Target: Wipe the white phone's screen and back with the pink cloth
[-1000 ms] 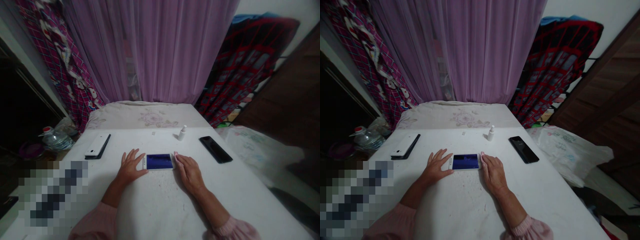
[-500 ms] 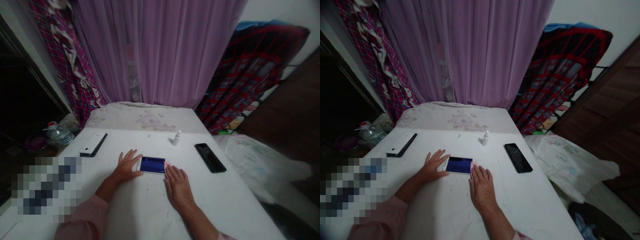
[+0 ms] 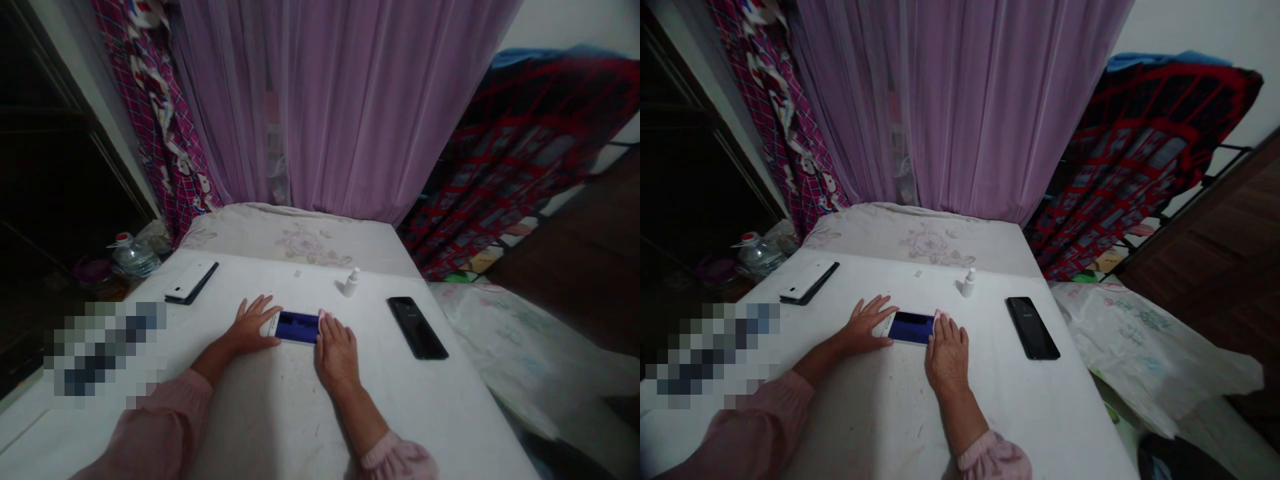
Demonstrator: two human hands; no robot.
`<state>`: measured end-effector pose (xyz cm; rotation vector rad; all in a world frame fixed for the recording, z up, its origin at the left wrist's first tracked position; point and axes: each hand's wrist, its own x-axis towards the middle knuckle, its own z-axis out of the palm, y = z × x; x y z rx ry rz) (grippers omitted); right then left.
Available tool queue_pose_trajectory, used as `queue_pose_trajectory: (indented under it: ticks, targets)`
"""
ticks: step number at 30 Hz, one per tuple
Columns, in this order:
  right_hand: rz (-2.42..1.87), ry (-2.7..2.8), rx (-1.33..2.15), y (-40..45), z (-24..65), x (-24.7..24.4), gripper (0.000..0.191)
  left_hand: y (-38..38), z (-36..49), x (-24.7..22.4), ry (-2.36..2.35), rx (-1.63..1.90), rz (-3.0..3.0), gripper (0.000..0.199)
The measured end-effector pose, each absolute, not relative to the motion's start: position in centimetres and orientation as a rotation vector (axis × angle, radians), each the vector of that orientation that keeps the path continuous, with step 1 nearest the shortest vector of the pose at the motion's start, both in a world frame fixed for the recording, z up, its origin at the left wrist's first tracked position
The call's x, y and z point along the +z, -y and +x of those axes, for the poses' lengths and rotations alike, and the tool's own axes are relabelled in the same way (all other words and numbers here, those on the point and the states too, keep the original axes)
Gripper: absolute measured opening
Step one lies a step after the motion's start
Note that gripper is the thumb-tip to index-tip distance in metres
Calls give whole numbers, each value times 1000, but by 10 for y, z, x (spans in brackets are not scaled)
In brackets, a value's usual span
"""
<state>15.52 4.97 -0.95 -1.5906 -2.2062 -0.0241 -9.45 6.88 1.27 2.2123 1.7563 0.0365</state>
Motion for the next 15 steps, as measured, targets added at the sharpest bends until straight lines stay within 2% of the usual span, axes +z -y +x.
queue_pose_trajectory:
  ticks: [10,15]
  targets:
    - [-1546,2223,-103,6,170,-19,46,-66,-88,23,-1766,-20,2177,79]
    - [-1621,2186,-109,-19,161,-15,44,-74,-91,25,-1691,-64,2189,81]
